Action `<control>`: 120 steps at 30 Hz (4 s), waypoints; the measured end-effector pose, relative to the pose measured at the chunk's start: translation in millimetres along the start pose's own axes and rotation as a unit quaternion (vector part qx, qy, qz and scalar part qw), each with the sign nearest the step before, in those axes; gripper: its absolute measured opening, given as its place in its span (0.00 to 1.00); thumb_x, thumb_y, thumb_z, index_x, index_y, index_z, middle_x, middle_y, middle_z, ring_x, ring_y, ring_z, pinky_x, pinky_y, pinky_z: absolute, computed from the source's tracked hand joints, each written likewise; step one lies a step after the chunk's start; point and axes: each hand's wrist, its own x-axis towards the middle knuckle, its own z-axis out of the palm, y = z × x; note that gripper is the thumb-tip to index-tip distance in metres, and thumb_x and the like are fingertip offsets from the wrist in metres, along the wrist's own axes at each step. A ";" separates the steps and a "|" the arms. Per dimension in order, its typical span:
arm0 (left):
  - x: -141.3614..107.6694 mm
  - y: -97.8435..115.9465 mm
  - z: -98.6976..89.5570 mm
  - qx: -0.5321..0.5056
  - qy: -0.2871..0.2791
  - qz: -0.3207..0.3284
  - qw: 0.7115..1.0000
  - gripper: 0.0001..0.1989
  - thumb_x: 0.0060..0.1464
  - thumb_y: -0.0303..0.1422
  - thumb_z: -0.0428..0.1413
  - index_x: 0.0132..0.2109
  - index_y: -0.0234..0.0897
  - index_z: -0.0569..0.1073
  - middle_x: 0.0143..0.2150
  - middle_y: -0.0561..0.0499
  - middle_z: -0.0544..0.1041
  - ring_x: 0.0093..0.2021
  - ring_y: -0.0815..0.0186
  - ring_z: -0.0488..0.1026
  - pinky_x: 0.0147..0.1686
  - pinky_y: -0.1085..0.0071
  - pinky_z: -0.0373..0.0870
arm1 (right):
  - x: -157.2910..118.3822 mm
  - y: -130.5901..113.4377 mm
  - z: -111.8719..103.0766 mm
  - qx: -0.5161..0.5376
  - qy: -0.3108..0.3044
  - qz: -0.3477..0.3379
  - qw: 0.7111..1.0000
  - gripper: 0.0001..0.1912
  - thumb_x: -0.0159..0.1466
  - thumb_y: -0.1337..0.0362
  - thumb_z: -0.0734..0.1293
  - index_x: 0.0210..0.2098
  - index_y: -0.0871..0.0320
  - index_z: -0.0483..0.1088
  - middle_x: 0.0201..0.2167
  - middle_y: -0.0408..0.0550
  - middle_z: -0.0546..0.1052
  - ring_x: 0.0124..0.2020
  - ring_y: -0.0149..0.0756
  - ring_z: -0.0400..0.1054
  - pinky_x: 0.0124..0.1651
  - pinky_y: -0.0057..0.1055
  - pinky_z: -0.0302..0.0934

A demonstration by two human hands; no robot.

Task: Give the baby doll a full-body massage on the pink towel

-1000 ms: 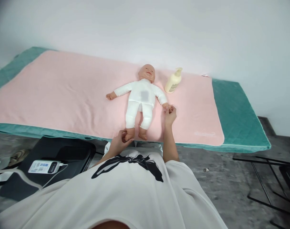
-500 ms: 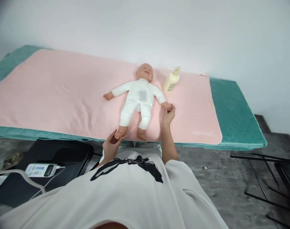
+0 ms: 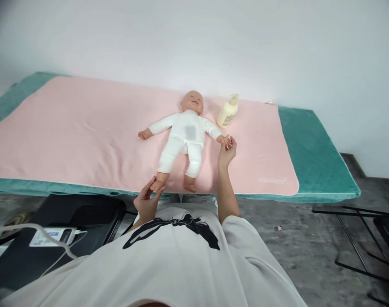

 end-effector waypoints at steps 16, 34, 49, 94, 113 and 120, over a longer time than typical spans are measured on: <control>36.8 37.6 35.9 0.002 -0.024 0.147 0.989 0.24 0.49 0.41 0.67 0.53 0.38 0.77 0.52 0.44 0.81 0.54 0.53 0.78 0.55 0.58 0.79 | -18.3 -51.5 38.4 -0.090 -0.213 -0.260 0.937 0.19 0.70 0.55 0.57 0.53 0.53 0.73 0.51 0.53 0.74 0.56 0.40 0.69 0.64 0.44 0.65; 88.7 58.9 77.5 0.022 -0.030 0.155 0.987 0.23 0.51 0.39 0.67 0.53 0.39 0.77 0.53 0.45 0.80 0.55 0.56 0.77 0.61 0.59 0.72 | -33.1 -39.1 50.3 -0.128 -0.346 -0.260 0.892 0.18 0.71 0.57 0.60 0.56 0.52 0.73 0.58 0.48 0.75 0.64 0.37 0.65 0.72 0.43 0.57; 62.8 23.0 44.6 0.056 -0.032 0.278 0.958 0.25 0.52 0.40 0.66 0.56 0.39 0.75 0.49 0.46 0.82 0.53 0.54 0.79 0.65 0.51 0.67 | -9.3 -34.6 22.0 -0.064 -0.212 -0.251 0.943 0.21 0.69 0.57 0.61 0.59 0.55 0.67 0.53 0.55 0.75 0.56 0.40 0.70 0.62 0.44 0.67; 38.3 3.2 22.8 0.089 -0.037 0.341 0.935 0.19 0.55 0.38 0.64 0.52 0.38 0.74 0.44 0.47 0.83 0.46 0.53 0.82 0.65 0.39 0.63 | 14.3 -26.2 -6.2 -0.008 -0.117 -0.103 0.988 0.27 0.63 0.52 0.65 0.59 0.53 0.65 0.56 0.54 0.71 0.57 0.42 0.69 0.57 0.43 0.70; 79.5 50.5 74.3 -0.029 -0.060 0.276 0.959 0.21 0.54 0.35 0.65 0.55 0.40 0.75 0.51 0.47 0.81 0.54 0.56 0.78 0.70 0.46 0.57 | -37.6 -54.6 51.1 -0.147 -0.286 -0.283 0.904 0.20 0.70 0.65 0.57 0.57 0.51 0.71 0.53 0.53 0.74 0.57 0.43 0.66 0.64 0.49 0.64; 81.8 54.6 76.0 -0.014 -0.060 0.267 0.962 0.20 0.55 0.37 0.64 0.54 0.39 0.75 0.51 0.46 0.81 0.54 0.56 0.78 0.69 0.47 0.58 | -37.2 -55.1 51.9 -0.153 -0.278 -0.287 0.904 0.19 0.71 0.63 0.57 0.56 0.52 0.72 0.53 0.53 0.74 0.56 0.43 0.67 0.63 0.46 0.65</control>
